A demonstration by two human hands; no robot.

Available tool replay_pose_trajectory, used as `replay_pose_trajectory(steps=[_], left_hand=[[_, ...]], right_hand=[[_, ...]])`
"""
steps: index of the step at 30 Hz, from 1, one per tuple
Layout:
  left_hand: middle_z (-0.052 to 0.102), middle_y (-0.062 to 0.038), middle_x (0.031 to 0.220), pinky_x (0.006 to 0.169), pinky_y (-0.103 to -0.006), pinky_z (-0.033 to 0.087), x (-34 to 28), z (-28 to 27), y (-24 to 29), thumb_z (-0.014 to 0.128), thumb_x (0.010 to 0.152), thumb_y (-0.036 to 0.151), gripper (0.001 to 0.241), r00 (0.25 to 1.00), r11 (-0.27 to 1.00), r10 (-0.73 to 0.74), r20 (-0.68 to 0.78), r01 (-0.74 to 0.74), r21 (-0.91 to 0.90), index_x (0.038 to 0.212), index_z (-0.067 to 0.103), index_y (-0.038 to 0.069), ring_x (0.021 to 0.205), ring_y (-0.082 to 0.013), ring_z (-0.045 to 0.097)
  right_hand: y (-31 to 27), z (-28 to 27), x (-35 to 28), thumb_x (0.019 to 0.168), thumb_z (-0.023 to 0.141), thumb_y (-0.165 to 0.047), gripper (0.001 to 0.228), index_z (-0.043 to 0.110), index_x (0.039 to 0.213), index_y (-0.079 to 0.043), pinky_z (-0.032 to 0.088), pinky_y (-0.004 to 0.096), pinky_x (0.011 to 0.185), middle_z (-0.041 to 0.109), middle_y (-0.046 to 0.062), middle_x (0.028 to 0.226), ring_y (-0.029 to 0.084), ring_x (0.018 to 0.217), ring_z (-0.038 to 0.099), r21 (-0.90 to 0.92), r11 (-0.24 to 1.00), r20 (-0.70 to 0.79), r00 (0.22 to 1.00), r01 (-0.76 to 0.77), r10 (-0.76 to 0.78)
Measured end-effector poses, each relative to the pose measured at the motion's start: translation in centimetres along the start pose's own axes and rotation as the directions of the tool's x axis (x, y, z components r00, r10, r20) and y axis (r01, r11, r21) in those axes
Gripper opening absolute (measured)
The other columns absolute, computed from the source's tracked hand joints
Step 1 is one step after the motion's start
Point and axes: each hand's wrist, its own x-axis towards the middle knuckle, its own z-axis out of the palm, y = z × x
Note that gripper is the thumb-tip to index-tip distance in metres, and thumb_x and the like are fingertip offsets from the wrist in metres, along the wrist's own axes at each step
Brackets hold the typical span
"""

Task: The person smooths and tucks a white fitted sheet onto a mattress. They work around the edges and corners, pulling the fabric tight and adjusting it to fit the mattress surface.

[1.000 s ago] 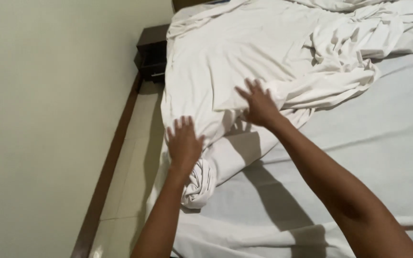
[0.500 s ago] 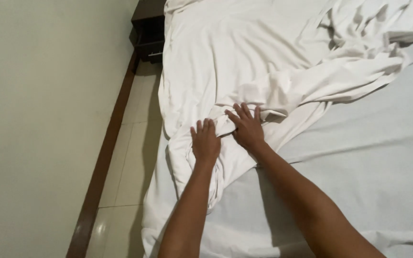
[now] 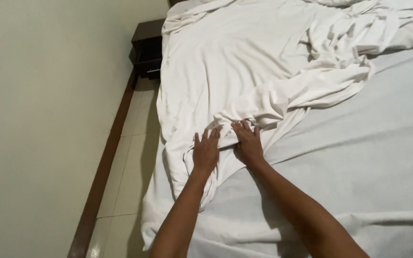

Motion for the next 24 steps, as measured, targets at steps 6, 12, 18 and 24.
replay_pose_trajectory(steps=[6,12,18,24], left_hand=[[0.065,-0.013,0.136,0.114,-0.0583,0.034,-5.6,-5.5,5.2,0.056,0.091,0.007,0.044,0.982,0.976,0.187,0.018,-0.183,-0.119,0.134,0.060,-0.002,0.136,-0.0289,0.053],[0.065,-0.017,0.132,0.118,-0.0527,0.038,-14.6,-7.6,10.6,0.057,0.093,0.007,0.036,0.913,0.906,0.406,0.036,-0.397,-0.146,0.126,0.064,-0.005,0.135,-0.0283,0.056],[0.052,-0.019,0.150,0.121,-0.0559,0.026,-14.4,-14.3,12.6,0.075,0.072,0.015,0.072,0.915,0.901,0.403,0.029,-0.391,-0.186,0.138,0.055,-0.004,0.146,-0.0312,0.041],[0.040,-0.020,0.158,0.115,-0.0675,0.017,-11.3,-14.8,10.3,0.081,0.063,0.018,0.096,0.985,0.983,0.174,-0.017,-0.173,0.064,0.152,0.044,0.014,0.148,-0.0409,0.028]], right_hand=[[-2.7,-8.2,-6.1,0.075,0.074,-0.005,0.068,0.054,0.141,-0.006,0.019,0.062,0.120,0.057,0.016,0.145,0.038,0.146,0.040,0.065,0.997,0.006,0.999,0.031,-0.031],[-3.6,-14.6,-15.2,0.064,0.076,-0.005,0.077,0.055,0.138,-0.007,0.019,0.058,0.122,0.058,0.014,0.147,0.033,0.146,0.041,-0.013,0.992,0.245,0.962,0.127,-0.120],[-6.0,-16.9,-16.1,0.068,0.078,-0.007,0.087,0.043,0.148,-0.006,0.020,0.059,0.120,0.039,0.021,0.157,0.041,0.150,0.028,-0.055,0.998,0.238,0.971,0.030,-0.016],[-7.4,-16.2,-11.1,0.055,0.087,-0.018,0.109,0.038,0.153,-0.008,0.015,0.069,0.114,0.027,0.024,0.161,0.048,0.151,0.019,-0.043,0.992,0.274,0.956,0.122,-0.105]])
